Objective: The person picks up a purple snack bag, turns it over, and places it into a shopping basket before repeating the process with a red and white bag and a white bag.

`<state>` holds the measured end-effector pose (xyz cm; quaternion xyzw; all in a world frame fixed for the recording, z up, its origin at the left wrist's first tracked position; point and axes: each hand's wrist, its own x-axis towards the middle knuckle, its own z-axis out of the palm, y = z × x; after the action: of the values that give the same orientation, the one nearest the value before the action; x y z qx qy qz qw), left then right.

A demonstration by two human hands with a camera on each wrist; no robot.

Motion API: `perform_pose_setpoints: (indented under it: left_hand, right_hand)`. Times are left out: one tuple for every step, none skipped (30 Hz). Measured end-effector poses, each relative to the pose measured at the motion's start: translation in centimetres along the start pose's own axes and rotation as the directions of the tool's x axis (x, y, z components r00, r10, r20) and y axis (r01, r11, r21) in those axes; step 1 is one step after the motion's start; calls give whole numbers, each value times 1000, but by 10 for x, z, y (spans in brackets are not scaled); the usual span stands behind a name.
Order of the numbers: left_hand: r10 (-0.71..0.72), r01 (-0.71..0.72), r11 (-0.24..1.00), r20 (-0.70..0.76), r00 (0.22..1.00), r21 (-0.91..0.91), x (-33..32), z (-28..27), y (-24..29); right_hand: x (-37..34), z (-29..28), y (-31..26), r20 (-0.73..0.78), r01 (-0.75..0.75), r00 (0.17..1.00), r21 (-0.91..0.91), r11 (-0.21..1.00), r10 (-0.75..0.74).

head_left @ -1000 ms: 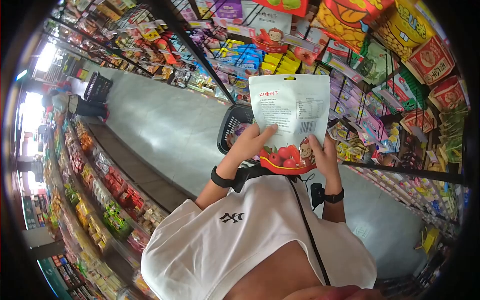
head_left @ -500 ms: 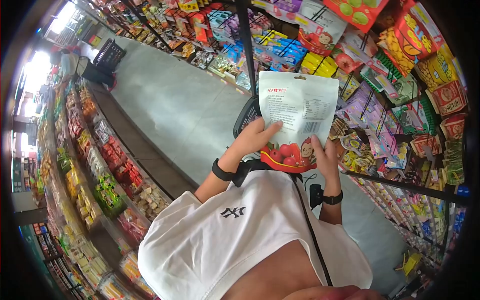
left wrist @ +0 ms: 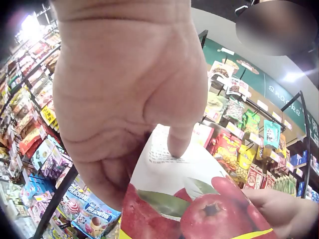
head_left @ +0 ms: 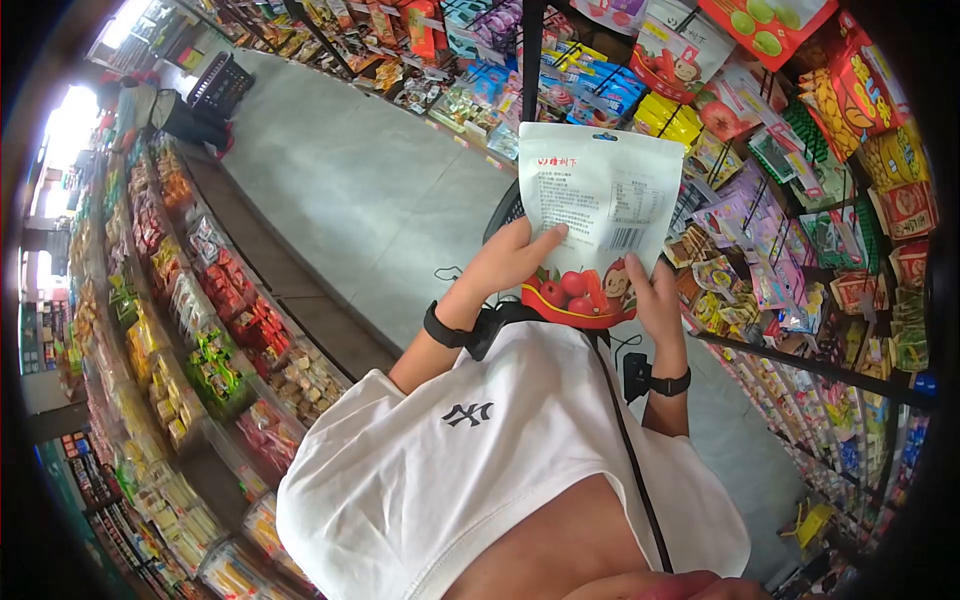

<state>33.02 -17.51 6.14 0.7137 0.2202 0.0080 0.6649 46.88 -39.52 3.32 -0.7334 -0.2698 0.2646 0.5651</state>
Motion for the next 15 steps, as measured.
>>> perform_pose_setpoints:
  left_hand:
    - [0, 0, 1000, -6, 1000, -1, 0, -1, -1]
    - [1, -1, 1000, -11, 1000, -2, -1, -3, -2]
    - [1, -1, 1000, -16, 1000, -2, -2, -4, -1]
    - [-18, 18, 1000, -22, 1000, 14, -4, -6, 1]
    - [-36, 37, 999, -28, 999, 30, -7, -7, 6]
    - [-54, 56, 997, -35, 998, 47, -8, -8, 10]
    - [-49, 50, 998, -39, 998, 43, -9, -10, 9]
    - [-44, 45, 998, -41, 998, 38, -9, -10, 8]
    - [-39, 41, 999, -41, 998, 34, -9, -10, 5]
    - [-25, 26, 999, -42, 999, 23, -8, -10, 2]
    - [-10, 11, 1000, -45, 999, 12, -8, -10, -3]
    - [4, -4, 1000, -47, 999, 1, -7, -10, -6]
    - [5, -5, 1000, -42, 999, -2, -7, -10, -7]
    - [6, -6, 1000, -37, 999, -5, -8, -10, -8]
    - [8, -8, 1000, -32, 999, -8, -8, -11, -9]
  right_hand:
    - [1, 1, -1, 3, -2, 1000, -4, 1000, 2]
    - [1, 2, -1, 5, -4, 1000, -9, 1000, 4]
    - [2, 3, -2, 6, -7, 1000, -13, 1000, 7]
    - [2, 4, -2, 8, -7, 1000, -24, 1000, 7]
    - [2, 5, -2, 9, -7, 1000, -36, 999, 8]
    - [2, 6, -3, 9, -7, 1000, -48, 999, 8]
    - [3, 8, -3, 16, -5, 1000, -39, 999, 6]
    - [3, 9, -2, 22, -4, 1000, -31, 1000, 5]
    - [2, 10, -2, 25, -5, 1000, -23, 1000, 6]
    - [2, 10, -1, 28, -5, 1000, -26, 1000, 5]
    - [1, 11, -1, 32, -3, 999, -28, 1000, 4]
    - [1, 11, -1, 36, -2, 999, -30, 1000, 4]
    - [0, 12, -3, 31, -4, 1000, -29, 1000, 5]
    - [-2, 13, -7, 27, -5, 1000, -27, 1000, 6]
    - [-3, 14, -9, 23, -6, 1000, -26, 1000, 6]
